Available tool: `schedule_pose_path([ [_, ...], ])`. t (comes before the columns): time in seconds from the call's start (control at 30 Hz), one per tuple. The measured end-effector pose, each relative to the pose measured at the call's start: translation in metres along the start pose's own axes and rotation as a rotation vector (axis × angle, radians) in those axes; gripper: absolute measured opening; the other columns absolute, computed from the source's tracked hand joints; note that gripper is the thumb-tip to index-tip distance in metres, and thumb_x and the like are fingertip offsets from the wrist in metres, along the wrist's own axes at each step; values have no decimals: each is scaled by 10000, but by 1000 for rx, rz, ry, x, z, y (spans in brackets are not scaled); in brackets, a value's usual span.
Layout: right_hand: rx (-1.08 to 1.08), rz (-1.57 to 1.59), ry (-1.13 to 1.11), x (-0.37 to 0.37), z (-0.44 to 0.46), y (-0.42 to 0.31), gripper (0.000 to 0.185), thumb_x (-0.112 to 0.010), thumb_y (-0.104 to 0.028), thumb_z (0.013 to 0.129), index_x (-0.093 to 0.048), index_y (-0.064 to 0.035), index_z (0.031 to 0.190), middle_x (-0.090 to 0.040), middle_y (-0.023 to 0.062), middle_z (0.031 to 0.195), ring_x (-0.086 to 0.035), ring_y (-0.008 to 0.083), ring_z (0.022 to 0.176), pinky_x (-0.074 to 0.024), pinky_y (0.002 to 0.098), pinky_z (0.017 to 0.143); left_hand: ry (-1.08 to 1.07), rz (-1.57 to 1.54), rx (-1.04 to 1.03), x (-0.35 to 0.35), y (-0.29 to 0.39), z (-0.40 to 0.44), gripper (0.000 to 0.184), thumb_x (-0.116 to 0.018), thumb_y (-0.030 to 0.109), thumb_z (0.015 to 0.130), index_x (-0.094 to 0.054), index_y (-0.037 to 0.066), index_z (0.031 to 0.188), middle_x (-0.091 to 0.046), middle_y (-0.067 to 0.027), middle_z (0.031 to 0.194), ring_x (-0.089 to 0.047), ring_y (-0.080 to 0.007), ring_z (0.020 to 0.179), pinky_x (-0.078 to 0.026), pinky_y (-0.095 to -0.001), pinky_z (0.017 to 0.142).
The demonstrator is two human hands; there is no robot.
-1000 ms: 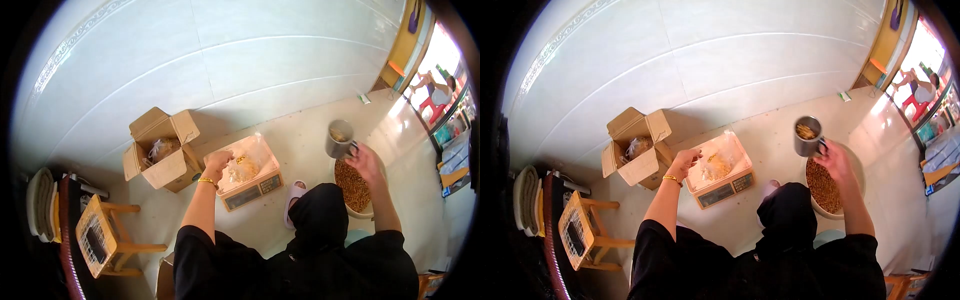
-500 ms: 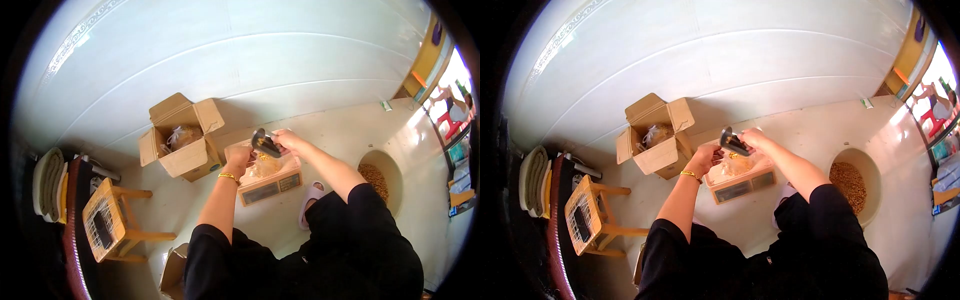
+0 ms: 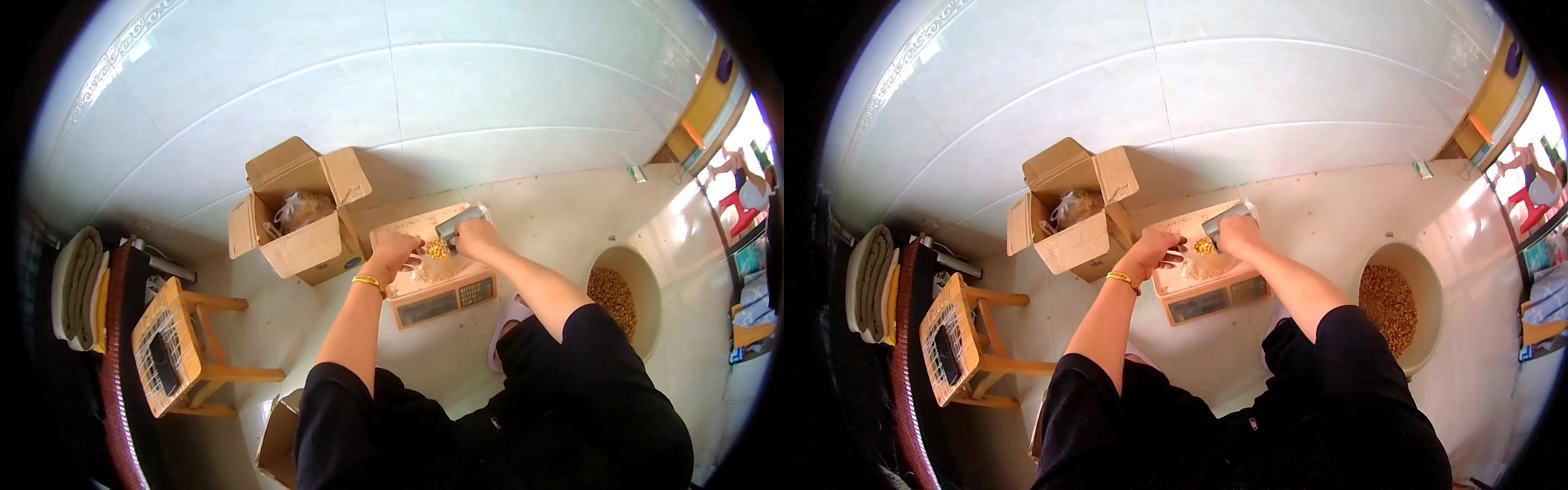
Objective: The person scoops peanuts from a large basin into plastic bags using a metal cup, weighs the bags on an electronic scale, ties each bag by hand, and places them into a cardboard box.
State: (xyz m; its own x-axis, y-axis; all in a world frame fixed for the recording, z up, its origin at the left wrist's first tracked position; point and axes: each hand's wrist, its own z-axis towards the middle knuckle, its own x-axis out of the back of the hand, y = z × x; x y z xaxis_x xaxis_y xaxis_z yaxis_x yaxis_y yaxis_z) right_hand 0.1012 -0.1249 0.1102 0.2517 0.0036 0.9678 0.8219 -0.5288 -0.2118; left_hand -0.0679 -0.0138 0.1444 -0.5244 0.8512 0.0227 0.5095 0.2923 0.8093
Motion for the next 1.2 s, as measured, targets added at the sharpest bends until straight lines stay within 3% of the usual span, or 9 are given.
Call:
schedule_pose_path([
  [0.23, 88, -26, 56, 0, 0, 6, 171, -657, -219, 760, -676, -54, 800, -645, 174, 806, -625, 316, 807, -487, 407, 717, -2, 141, -12, -2, -12, 9, 245, -529, 268, 881, -609, 63, 990, -616, -1, 910, -597, -102, 721, -448, -249, 614],
  [0.33, 78, 36, 42, 10, -5, 6, 167, -658, -213, 763, -675, -56, 817, -645, 166, 814, -623, 316, 808, -483, 410, 720, 69, 285, -96, -3, -24, 21, 245, -527, 224, 832, -639, 40, 948, -649, -82, 868, -602, -198, 665, -475, -329, 576],
  [0.4, 80, 52, 50, 8, -2, 9, 148, -644, -186, 748, -676, -53, 806, -646, 175, 819, -627, 325, 811, -490, 410, 722, 197, 816, -659, 2, -41, 37, 236, -539, 189, 800, -649, 68, 970, -647, -157, 905, -621, -291, 735, -493, -411, 654],
  [0.53, 132, 99, 47, 16, -7, 14, 170, -645, -213, 757, -673, -50, 797, -645, 185, 816, -627, 334, 813, -493, 416, 722, 256, 1034, -630, -28, -5, -24, 287, -535, 208, 806, -604, 13, 1006, -614, -191, 968, -564, -344, 944, -439, -439, 827],
  [0.67, 220, 25, 56, 4, -2, 18, 179, -653, -245, 776, -664, -70, 816, -638, 143, 787, -611, 310, 791, -472, 411, 719, -15, 1365, -607, -92, 21, -96, 190, -548, 177, 778, -627, 24, 857, -614, -185, 863, -612, -343, 797, -491, -449, 683],
  [0.87, 249, 128, 45, 17, -4, 9, 186, -635, -252, 784, -673, -71, 776, -643, 154, 782, -614, 318, 803, -451, 419, 783, -519, 1252, -682, -174, -68, -140, 138, -573, 113, 731, -651, 5, 763, -616, -187, 721, -625, -346, 699, -501, -433, 591],
  [1.0, 226, 139, 59, 17, -4, 21, 183, -644, -239, 775, -673, -58, 779, -637, 153, 783, -609, 320, 792, -447, 418, 780, -625, 1398, -717, -175, -117, -128, 152, -561, 129, 749, -664, 19, 776, -623, -172, 749, -626, -315, 708, -484, -423, 594],
  [1.07, 332, 133, 109, 10, -9, 25, 173, -655, -218, 761, -668, -46, 774, -631, 151, 820, -607, 319, 796, -444, 410, 790, -292, 1746, -832, -176, -135, -133, 164, -550, 162, 770, -664, 46, 747, -625, -146, 778, -614, -273, 732, -455, -391, 603],
  [1.2, 359, 69, 79, 10, -11, 20, 158, -657, -198, 759, -659, -41, 779, -628, 147, 887, -606, 313, 837, -465, 412, 760, -463, 1432, -872, -181, -123, -127, 168, -545, 201, 772, -648, 69, 774, -612, -111, 842, -597, -233, 784, -422, -342, 660],
])
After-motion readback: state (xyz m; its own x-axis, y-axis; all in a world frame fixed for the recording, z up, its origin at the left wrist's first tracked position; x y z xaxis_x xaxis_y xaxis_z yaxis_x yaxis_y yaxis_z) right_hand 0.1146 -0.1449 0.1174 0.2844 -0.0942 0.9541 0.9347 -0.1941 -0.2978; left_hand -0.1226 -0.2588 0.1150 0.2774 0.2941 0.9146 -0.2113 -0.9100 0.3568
